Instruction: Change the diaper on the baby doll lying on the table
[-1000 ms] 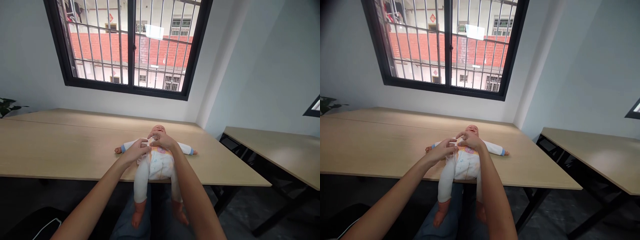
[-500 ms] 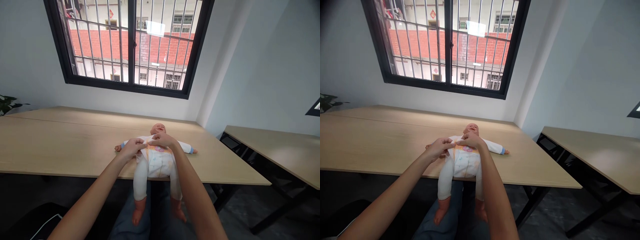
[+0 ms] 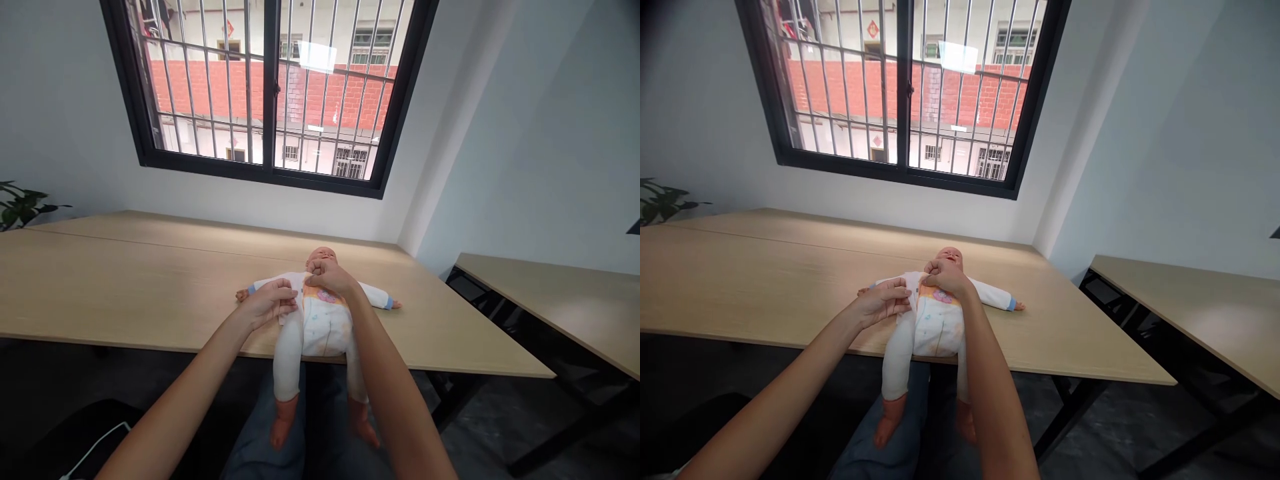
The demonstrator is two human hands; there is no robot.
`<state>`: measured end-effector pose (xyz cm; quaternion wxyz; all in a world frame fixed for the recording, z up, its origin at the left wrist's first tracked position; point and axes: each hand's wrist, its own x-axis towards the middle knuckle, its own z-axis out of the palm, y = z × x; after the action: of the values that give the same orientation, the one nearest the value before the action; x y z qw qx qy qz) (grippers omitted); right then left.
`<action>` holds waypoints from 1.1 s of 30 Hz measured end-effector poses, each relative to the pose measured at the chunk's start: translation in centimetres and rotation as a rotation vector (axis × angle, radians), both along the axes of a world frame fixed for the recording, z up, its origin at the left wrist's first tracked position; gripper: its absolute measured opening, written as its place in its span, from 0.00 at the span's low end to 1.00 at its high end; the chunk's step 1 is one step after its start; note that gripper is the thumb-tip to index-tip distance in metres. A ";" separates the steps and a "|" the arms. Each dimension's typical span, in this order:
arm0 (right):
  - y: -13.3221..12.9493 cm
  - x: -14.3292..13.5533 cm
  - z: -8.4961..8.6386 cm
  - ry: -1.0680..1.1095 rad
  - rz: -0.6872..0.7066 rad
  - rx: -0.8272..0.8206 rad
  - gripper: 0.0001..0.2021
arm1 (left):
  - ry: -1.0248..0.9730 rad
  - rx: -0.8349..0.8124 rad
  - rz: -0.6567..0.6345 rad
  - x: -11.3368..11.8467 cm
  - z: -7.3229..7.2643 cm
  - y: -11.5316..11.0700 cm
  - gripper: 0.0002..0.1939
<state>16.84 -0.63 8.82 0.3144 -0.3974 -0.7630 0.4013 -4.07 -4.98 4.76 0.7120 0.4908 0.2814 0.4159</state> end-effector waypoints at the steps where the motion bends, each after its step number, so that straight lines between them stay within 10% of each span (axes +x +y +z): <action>1: 0.0 -0.1 0.0 0.014 -0.003 -0.002 0.13 | 0.019 0.012 0.000 0.0 -0.2 0.0 0.13; 13: 1.9 -1.8 -0.2 -0.216 0.083 0.049 0.14 | 0.281 0.276 0.293 -0.3 -1.5 1.1 0.16; 19: 3.3 -3.5 -1.0 -0.359 0.030 0.095 0.12 | 0.783 0.507 0.581 -3.0 -3.0 1.4 0.10; 24: 3.9 -5.0 -1.6 -0.494 0.093 0.098 0.12 | 1.034 0.646 0.404 -3.9 -4.3 2.7 0.08; 33: 3.6 -7.3 -1.7 -0.998 -0.048 0.316 0.10 | 1.004 0.370 0.297 -3.0 -4.7 4.1 0.09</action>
<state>9.52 2.99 7.11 -0.0222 -0.5054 -0.8618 0.0358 -7.03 -0.85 0.08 0.3263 0.7007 0.5745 0.2692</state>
